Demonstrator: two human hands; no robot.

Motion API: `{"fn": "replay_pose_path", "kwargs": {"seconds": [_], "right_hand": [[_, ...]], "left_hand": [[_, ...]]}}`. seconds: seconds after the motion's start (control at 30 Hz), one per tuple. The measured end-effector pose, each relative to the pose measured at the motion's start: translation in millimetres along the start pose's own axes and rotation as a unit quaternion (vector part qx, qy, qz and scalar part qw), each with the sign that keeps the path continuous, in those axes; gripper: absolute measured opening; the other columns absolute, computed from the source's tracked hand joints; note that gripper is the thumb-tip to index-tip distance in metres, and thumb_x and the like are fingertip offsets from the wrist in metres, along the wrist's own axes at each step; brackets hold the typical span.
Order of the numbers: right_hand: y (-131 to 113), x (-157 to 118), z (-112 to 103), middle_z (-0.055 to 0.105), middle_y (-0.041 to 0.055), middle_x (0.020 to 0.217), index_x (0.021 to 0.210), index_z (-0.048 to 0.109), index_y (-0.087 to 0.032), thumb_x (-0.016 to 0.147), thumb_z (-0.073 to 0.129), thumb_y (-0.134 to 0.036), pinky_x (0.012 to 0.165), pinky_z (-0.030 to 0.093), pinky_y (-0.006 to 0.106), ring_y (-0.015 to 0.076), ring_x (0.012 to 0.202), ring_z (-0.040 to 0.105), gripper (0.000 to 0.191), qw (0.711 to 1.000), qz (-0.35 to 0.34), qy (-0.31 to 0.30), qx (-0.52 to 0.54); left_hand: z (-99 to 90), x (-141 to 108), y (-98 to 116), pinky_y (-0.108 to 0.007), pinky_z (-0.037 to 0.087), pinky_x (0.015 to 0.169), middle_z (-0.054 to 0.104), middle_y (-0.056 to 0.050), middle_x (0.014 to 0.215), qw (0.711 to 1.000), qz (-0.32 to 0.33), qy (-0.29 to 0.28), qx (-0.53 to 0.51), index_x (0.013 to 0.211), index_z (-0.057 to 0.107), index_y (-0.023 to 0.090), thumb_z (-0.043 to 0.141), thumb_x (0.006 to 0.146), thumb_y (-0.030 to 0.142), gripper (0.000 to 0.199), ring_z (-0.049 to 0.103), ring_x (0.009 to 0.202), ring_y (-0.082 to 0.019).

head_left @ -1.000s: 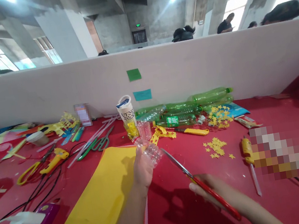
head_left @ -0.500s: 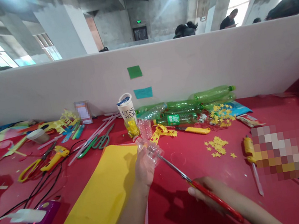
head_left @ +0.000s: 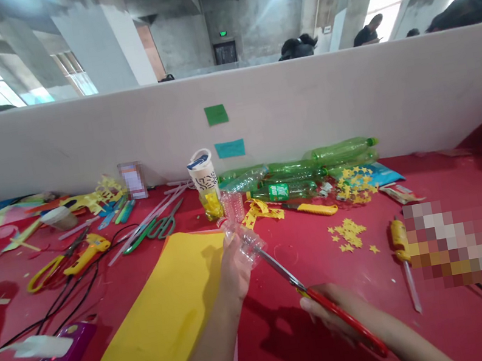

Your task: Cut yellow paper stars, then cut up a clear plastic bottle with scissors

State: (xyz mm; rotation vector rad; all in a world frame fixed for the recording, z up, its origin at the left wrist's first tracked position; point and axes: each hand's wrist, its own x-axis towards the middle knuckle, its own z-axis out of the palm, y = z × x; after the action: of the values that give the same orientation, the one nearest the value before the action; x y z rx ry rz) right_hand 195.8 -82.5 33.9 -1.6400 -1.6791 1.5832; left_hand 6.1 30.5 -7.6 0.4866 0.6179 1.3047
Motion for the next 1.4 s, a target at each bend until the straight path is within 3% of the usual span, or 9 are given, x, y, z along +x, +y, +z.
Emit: {"fn": "replay_pose_path", "kwargs": {"seconds": [0.2, 0.47, 0.63, 0.8, 0.97, 1.2, 1.4], "right_hand": [[-3.5, 0.1, 1.6, 0.038, -0.0074, 0.049, 0.073, 0.047, -0.019, 0.082, 0.042, -0.073, 0.037, 0.028, 0.017, 0.0066, 0.038, 0.037, 0.056, 0.999, 0.015, -0.011, 0.034], [-0.4, 4.1, 7.0, 0.035, -0.0084, 0.045, 0.069, 0.047, -0.019, 0.081, 0.045, -0.072, 0.035, 0.026, 0.016, 0.006, 0.036, 0.035, 0.054, 0.998, 0.019, 0.001, 0.062], [0.8, 5.3, 10.7, 0.033, -0.0086, 0.045, 0.063, 0.044, -0.019, 0.08, 0.046, -0.073, 0.036, 0.028, 0.015, 0.0053, 0.037, 0.034, 0.056, 0.997, 0.027, 0.026, 0.063], [2.9, 8.5, 14.0, 0.035, -0.0087, 0.04, 0.061, 0.045, -0.02, 0.077, 0.051, -0.072, 0.03, 0.025, 0.016, 0.006, 0.029, 0.034, 0.054, 0.997, 0.055, 0.025, 0.057], [8.4, 11.1, 19.9, 0.036, -0.0089, 0.04, 0.064, 0.045, -0.02, 0.077, 0.046, -0.075, 0.031, 0.027, 0.015, 0.0059, 0.03, 0.035, 0.057, 0.996, 0.035, 0.027, 0.074], [6.4, 12.3, 22.0, 0.037, -0.0084, 0.043, 0.064, 0.044, -0.02, 0.079, 0.044, -0.074, 0.032, 0.028, 0.016, 0.0052, 0.032, 0.035, 0.056, 0.995, 0.037, 0.045, 0.076], [2.3, 13.6, 23.4, 0.035, -0.0087, 0.043, 0.061, 0.042, -0.021, 0.075, 0.051, -0.074, 0.03, 0.028, 0.017, 0.0061, 0.031, 0.036, 0.056, 0.995, 0.059, 0.051, 0.06]], "left_hand": [[-1.5, 0.0, -3.1, -0.032, 0.051, 0.08, 0.064, -0.002, 0.097, 1.0, -0.01, 0.014, 0.006, 0.115, 0.053, 0.029, 0.067, 0.079, 0.031, 0.039, 0.063, 0.084, -0.015], [-1.4, 0.7, -3.4, -0.031, 0.05, 0.082, 0.064, -0.002, 0.095, 1.0, -0.011, 0.01, 0.006, 0.113, 0.054, 0.025, 0.069, 0.076, 0.032, 0.04, 0.063, 0.086, -0.015], [-3.7, 1.7, -3.7, -0.031, 0.05, 0.083, 0.064, -0.002, 0.101, 1.0, -0.008, 0.016, -0.004, 0.117, 0.052, 0.03, 0.069, 0.076, 0.03, 0.045, 0.062, 0.091, -0.015], [-3.7, 2.7, -1.5, -0.031, 0.05, 0.084, 0.064, -0.001, 0.104, 1.0, 0.007, 0.004, -0.014, 0.121, 0.05, 0.032, 0.069, 0.077, 0.028, 0.048, 0.062, 0.093, -0.015], [1.3, -1.8, 1.6, -0.031, 0.05, 0.083, 0.064, 0.0, 0.099, 0.999, 0.02, -0.024, -0.003, 0.123, 0.049, 0.034, 0.068, 0.077, 0.026, 0.05, 0.063, 0.088, -0.015], [7.8, -6.9, -0.6, -0.034, 0.048, 0.087, 0.064, -0.003, 0.106, 0.999, 0.006, -0.017, 0.031, 0.131, 0.042, 0.033, 0.068, 0.077, 0.026, 0.061, 0.062, 0.097, -0.018], [7.0, -6.4, 1.9, -0.035, 0.049, 0.085, 0.065, -0.002, 0.101, 0.999, 0.015, -0.035, 0.03, 0.126, 0.046, 0.032, 0.07, 0.076, 0.028, 0.056, 0.063, 0.09, -0.017]]}}
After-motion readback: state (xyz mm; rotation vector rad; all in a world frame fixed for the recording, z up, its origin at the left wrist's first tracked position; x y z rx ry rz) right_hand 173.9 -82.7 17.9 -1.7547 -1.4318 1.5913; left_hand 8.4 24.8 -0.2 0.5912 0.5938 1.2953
